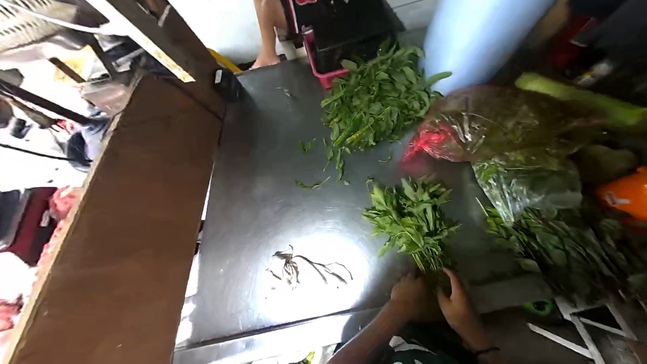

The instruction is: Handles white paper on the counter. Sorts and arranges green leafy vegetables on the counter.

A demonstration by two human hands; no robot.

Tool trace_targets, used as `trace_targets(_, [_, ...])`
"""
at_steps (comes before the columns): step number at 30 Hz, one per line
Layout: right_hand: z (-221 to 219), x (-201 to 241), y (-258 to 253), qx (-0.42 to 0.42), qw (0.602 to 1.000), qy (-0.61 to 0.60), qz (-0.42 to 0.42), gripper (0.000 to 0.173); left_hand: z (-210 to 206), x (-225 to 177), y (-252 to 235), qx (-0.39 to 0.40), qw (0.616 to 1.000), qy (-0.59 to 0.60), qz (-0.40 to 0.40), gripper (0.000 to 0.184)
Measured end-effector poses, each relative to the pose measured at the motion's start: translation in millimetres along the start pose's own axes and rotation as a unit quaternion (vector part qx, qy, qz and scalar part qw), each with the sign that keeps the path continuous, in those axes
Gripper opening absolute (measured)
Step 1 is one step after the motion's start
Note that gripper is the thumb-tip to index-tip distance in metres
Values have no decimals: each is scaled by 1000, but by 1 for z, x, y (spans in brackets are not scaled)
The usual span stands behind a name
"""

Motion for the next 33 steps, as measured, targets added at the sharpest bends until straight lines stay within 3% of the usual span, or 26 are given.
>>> trace_targets(3, [32, 32, -46, -32, 999, -36, 2, 50, 66, 27, 8, 9, 996, 80, -26, 29])
trace_targets(5, [43, 75, -86, -36, 996, -85, 13, 40, 141, 52, 9, -53, 981, 180, -50, 24])
trace_targets(7, [42, 139, -130, -44, 986, -146, 70, 32, 225, 77, 2, -134, 968, 209, -32, 25])
trace_targets(11, [-19, 266, -220, 41, 978, -137, 150, 26, 377, 113, -51, -289, 952, 101, 15, 35])
trace_targets(14, [-84, 336, -286, 123, 977, -100, 145, 34, 439, 118, -116, -349, 935, 58, 1, 40])
trace_targets(16, [-121, 361, -328, 118, 979, -64, 154, 40, 467, 114, -158, -361, 932, 7, 4, 46])
trace_targets(19, [-159, 374, -381, 123, 983, 46, 131, 46, 489, 129, -228, -323, 942, -60, 72, 50])
trace_targets(23, [-161, 370, -406, 140, 975, 150, 83, 36, 494, 127, -252, -284, 946, -79, 137, 55])
trace_targets(26, [-133, 357, -392, 111, 984, 119, 76, 30, 487, 116, -248, -245, 959, -50, 133, 41])
trace_targets(28, [-92, 345, -372, 61, 994, 58, 69, 29, 488, 106, -230, -236, 965, -14, 117, 34])
trace_targets(31, [-25, 315, -348, 49, 997, 40, -35, 61, 503, 92, -179, -262, 960, 72, 66, 37])
trace_targets(33, [11, 290, -343, 36, 994, 61, -80, 70, 514, 84, -129, -288, 946, 148, 36, 39])
Point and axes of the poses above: each hand's wrist, its own y-axis away from the middle knuckle, its own z-axis out of the back of the hand, x = y × z, the point moved 10 cm from there along -y, towards the middle knuckle, and after that the axes turned 7 degrees about -x, right-handed, at the moved point
